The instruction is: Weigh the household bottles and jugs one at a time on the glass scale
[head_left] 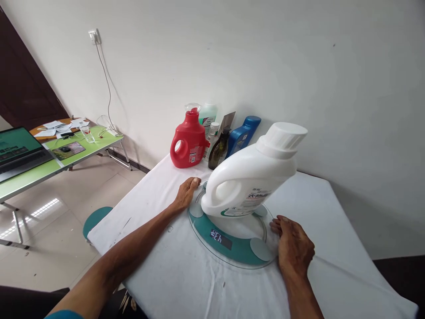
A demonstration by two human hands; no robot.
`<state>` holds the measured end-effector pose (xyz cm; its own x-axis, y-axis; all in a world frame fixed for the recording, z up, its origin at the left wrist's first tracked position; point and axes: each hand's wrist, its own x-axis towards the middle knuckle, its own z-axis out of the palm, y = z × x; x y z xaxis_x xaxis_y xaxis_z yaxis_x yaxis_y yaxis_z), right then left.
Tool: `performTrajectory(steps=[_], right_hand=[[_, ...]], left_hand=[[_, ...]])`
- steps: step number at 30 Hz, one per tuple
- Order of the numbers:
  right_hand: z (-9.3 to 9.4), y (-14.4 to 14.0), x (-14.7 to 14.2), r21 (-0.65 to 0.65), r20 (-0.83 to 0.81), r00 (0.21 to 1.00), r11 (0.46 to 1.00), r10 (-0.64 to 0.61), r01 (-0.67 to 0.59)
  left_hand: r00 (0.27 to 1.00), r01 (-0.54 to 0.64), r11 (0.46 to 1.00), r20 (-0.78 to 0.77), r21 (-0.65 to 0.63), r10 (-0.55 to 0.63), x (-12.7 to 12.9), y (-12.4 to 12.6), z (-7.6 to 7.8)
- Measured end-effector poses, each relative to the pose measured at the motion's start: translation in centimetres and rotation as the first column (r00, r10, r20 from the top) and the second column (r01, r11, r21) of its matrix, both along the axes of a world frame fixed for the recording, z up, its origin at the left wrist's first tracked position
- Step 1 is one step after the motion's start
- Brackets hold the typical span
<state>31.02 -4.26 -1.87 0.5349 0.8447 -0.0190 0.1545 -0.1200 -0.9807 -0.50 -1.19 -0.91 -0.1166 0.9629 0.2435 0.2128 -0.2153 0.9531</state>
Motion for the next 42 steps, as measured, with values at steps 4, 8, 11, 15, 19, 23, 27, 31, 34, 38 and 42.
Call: performTrajectory(steps=[4, 8, 11, 15, 19, 23, 27, 31, 34, 38, 42], right_hand=[[0.3, -0.2, -0.1, -0.017, 0.074, 0.997, 0.999, 0.030, -0.029], [0.6, -0.4, -0.3, -0.007, 0.091, 0.995, 0.999, 0.038, -0.038], [0.7, -0.4, -0.4, -0.001, 0.093, 0.994, 0.999, 0.049, -0.049], [0.6, -0.4, -0.4, 0.005, 0.092, 0.994, 0.999, 0.051, -0.051], [0.5, -0.2, -0.4, -0.002, 0.069, 0.997, 1.000, 0.023, -0.023], [0.3, -0.2, -0.3, -0.002, 0.059, 0.997, 0.999, 0.042, -0.042], [-0.1, 0.0, -0.2, 0.004, 0.058, 0.998, 1.000, 0.017, -0.017], [0.0, -0.1, -0.3, 0.022, 0.042, 0.999, 0.999, 0.032, -0.033], [0.1, -0.2, -0.4, 0.025, 0.078, 0.996, 0.999, 0.035, -0.037], [0.3, -0.3, -0.4, 0.012, 0.133, 0.990, 0.999, 0.047, -0.049], [1.0, -0.6, -0.7, -0.014, 0.175, 0.982, 0.998, 0.065, -0.063]], left_hand=[[1.000, 0.010, 1.000, 0.015, -0.014, -0.009, -0.1, 0.0, 0.2], [1.000, 0.002, 1.000, -0.014, -0.011, -0.002, -0.1, -0.1, 0.4], [0.999, -0.003, 1.000, -0.038, -0.009, 0.002, -0.2, -0.1, 0.5], [0.999, -0.010, 1.000, -0.047, -0.017, 0.009, -0.1, -0.2, 0.8], [0.997, -0.027, 1.000, -0.067, -0.014, 0.026, 0.0, -0.3, 1.0], [0.991, -0.060, 0.998, -0.118, -0.014, 0.058, 0.1, -0.3, 0.9], [0.990, -0.061, 0.998, -0.126, -0.004, 0.060, 0.2, -0.4, 0.7], [0.990, -0.078, 0.997, -0.116, 0.023, 0.080, 0.2, -0.9, 0.8], [0.985, -0.071, 0.997, -0.156, 0.024, 0.074, 0.1, -1.0, 0.8], [0.979, -0.063, 0.998, -0.192, 0.018, 0.066, 0.1, -0.9, 0.9], [0.974, -0.063, 0.997, -0.215, 0.037, 0.070, 0.1, -0.8, 0.9]])
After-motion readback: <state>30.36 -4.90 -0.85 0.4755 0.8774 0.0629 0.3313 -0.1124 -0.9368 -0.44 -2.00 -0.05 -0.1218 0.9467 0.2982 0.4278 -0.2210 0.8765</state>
